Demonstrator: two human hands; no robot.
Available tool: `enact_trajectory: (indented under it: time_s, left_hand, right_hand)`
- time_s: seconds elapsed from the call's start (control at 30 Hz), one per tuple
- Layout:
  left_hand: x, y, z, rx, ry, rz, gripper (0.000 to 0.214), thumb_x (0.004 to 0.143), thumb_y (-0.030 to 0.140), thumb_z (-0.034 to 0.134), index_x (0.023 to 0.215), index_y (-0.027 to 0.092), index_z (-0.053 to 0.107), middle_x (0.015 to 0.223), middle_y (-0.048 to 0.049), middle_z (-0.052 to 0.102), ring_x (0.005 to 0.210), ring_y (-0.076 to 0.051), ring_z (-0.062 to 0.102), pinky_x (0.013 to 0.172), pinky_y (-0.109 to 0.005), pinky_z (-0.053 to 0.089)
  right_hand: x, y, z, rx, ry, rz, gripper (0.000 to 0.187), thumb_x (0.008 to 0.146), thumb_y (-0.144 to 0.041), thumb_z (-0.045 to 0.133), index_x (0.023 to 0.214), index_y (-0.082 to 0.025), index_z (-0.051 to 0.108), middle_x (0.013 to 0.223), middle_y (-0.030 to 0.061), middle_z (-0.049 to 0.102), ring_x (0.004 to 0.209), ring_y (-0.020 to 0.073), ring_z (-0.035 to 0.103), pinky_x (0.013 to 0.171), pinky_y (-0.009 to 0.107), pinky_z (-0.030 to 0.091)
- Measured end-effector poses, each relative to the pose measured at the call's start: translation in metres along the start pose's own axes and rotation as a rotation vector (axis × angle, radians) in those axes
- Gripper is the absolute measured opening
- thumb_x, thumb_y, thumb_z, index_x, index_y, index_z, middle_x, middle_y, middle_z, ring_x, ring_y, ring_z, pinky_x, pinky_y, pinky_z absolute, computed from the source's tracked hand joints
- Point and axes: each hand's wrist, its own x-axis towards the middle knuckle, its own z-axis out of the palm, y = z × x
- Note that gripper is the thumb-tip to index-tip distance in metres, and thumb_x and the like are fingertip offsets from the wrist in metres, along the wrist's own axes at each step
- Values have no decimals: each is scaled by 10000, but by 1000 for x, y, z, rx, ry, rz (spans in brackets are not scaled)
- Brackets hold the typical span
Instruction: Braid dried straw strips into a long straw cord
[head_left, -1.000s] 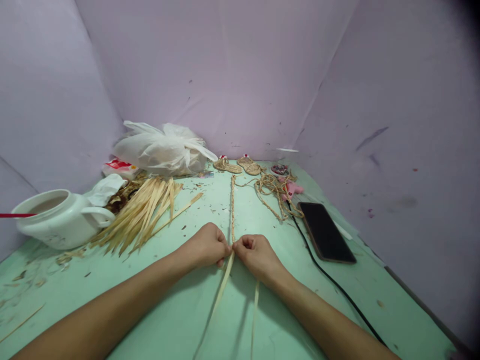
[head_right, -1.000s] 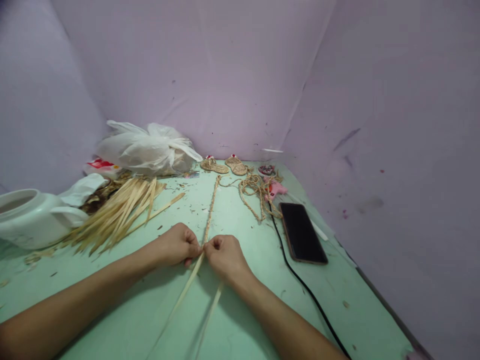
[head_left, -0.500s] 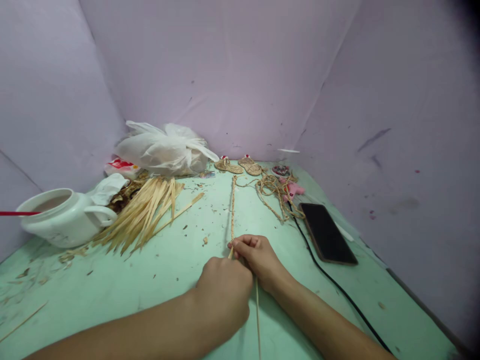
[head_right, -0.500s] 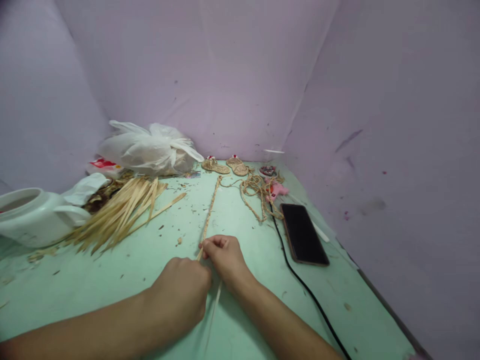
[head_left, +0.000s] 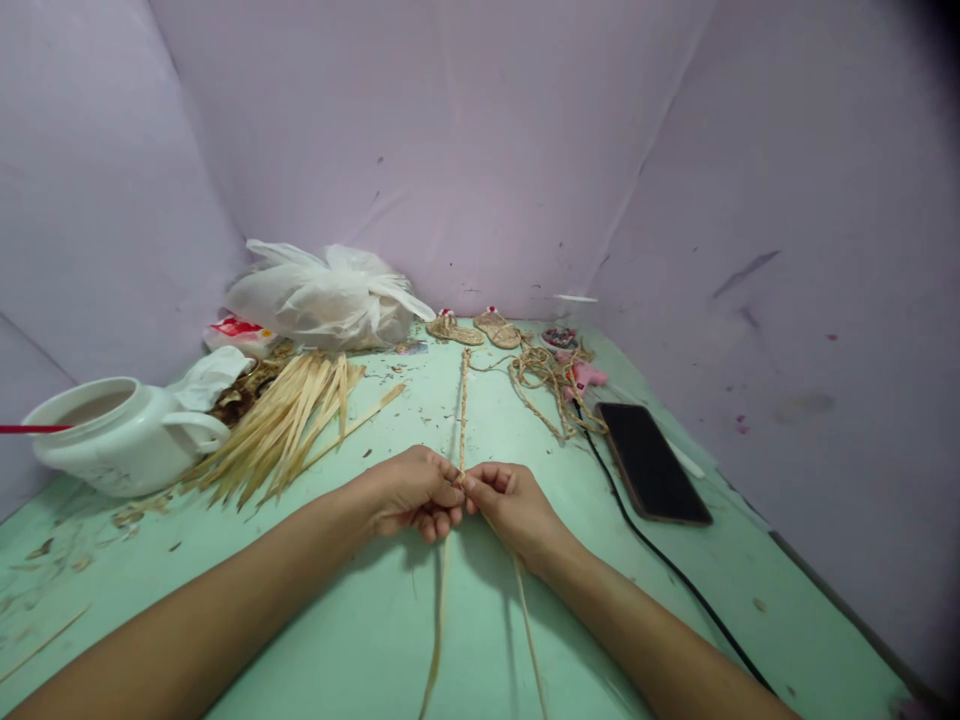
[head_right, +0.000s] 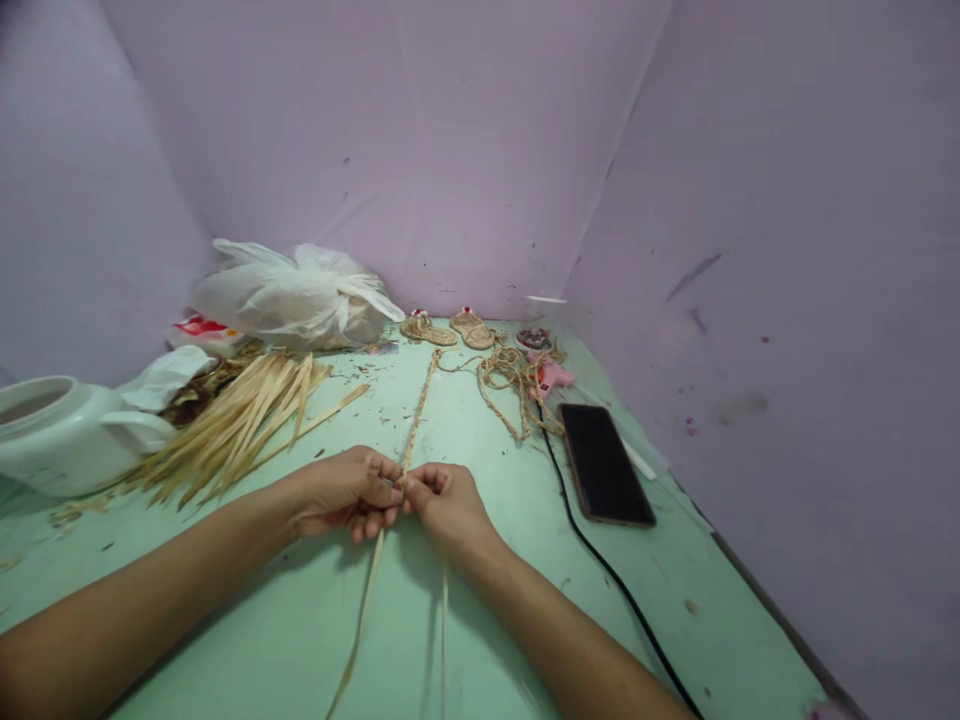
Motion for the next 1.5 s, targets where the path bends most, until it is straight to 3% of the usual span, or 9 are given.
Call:
enact_trajectory:
  time_s: [0.13,0.37,0.67,0.83,1.0,1.07,1.2,1.37,1.5]
  left_hand:
    - [-3,1,1,66,80,26,55,554,120,505,586,106,548,428,5,505,323,-86,458,289,-169,338]
    - [-3,4,5,179,236,1,116,559,144,503,446,126,487,327,7,442,266,-92,392,264,-194,292]
    - [-3,5,1,105,187,-6,96,542,204,531,517,113,553,401,-2,520,248,-37,269,266,-185,153]
    - [2,-1,7,68,251,-33,82,526,192,506,475,152,455,336,50,404,258,-39,246,295,-187,133]
    - [11,-14,9,289,484,243,78,489,148,523,457,144,452,377,57,367,364,-40,285,364,-186,173]
    - [9,-13,8,306,461,261,54,497,157,530,474,136,485,380,54,361,376,-44,289,373,-189,179]
    - [-2,-1,7,181,301,110,95,553,217,510,491,163,461,338,74,284,293,-46,206,340,-215,113]
    - [-1,0,9,251,414,164,90,528,164,516,449,137,482,341,65,280,343,-34,198,368,-210,125]
    - [5,-9,11,252,415,226,90,516,159,508,438,134,471,367,58,289,390,-40,226,392,-202,155]
  right_hand:
    - [1,0,-2,-52,4,-11,231,647,-331,580,531,-145,508,490,-3,541,474,83,467,509,211,345]
    - [-3,2,-3,-372,107,-154,227,722,-282,472,573,-134,559,534,12,538,494,91,424,493,215,326]
    - [-4,0,-1,-375,129,-156,205,730,-288,461,621,-138,548,513,-6,515,480,87,404,472,204,320]
    - [-6,3,-3,-433,160,-182,226,740,-289,453,596,-146,553,539,5,543,494,92,417,479,208,321]
    - [-2,4,-3,-331,129,-99,201,704,-288,483,571,-148,539,508,-10,505,469,84,396,464,209,301]
    - [-1,2,-3,-281,125,-87,190,700,-272,480,563,-149,528,503,-10,503,466,82,400,470,207,307]
    - [-2,-2,-2,-326,133,-122,183,707,-239,456,559,-150,518,502,-14,484,468,79,388,475,207,305]
    - [-4,-4,-5,-434,110,-170,196,719,-233,442,570,-148,537,532,-3,519,506,90,424,500,212,321]
    - [-5,-7,-14,-579,64,-99,203,694,-296,493,600,-151,597,523,-2,537,475,93,411,452,214,290]
